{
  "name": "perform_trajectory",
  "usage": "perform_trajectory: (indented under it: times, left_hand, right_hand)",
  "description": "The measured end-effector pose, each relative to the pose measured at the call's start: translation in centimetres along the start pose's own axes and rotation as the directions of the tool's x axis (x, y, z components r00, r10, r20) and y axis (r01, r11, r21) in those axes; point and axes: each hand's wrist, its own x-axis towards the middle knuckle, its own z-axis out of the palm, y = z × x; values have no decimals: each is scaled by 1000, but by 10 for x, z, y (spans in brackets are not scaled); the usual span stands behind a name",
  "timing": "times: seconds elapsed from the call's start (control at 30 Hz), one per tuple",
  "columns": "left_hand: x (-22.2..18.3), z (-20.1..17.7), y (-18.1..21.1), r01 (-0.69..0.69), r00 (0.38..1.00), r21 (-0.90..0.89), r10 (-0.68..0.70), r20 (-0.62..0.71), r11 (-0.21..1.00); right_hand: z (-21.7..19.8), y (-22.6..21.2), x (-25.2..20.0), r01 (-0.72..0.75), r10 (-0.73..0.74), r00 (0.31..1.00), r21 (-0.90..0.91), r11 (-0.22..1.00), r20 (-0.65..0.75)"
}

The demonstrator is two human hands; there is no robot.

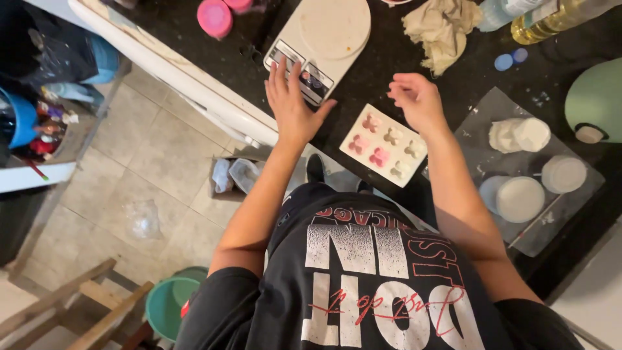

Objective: Preparing a silicone mold and mixing a powdered substance with water in a bowl

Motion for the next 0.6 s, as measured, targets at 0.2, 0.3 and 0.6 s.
perform_trajectory:
  times: [0.2,0.3,0.6]
  left_hand:
    - [40,25,-19,78,963,280,-146,229,957]
    - [40,23,-21,49,979,299,-105,174,953]
    - [42,17,-15,-4,995,239,-20,97,971]
  right_hand:
    - [0,-42,-21,8,89,978,-467,884,187]
    - [6,-103,-51,-145,460,866,-783,605,195]
    - [-24,-34,-75,-170,215,977,-651,739,-10]
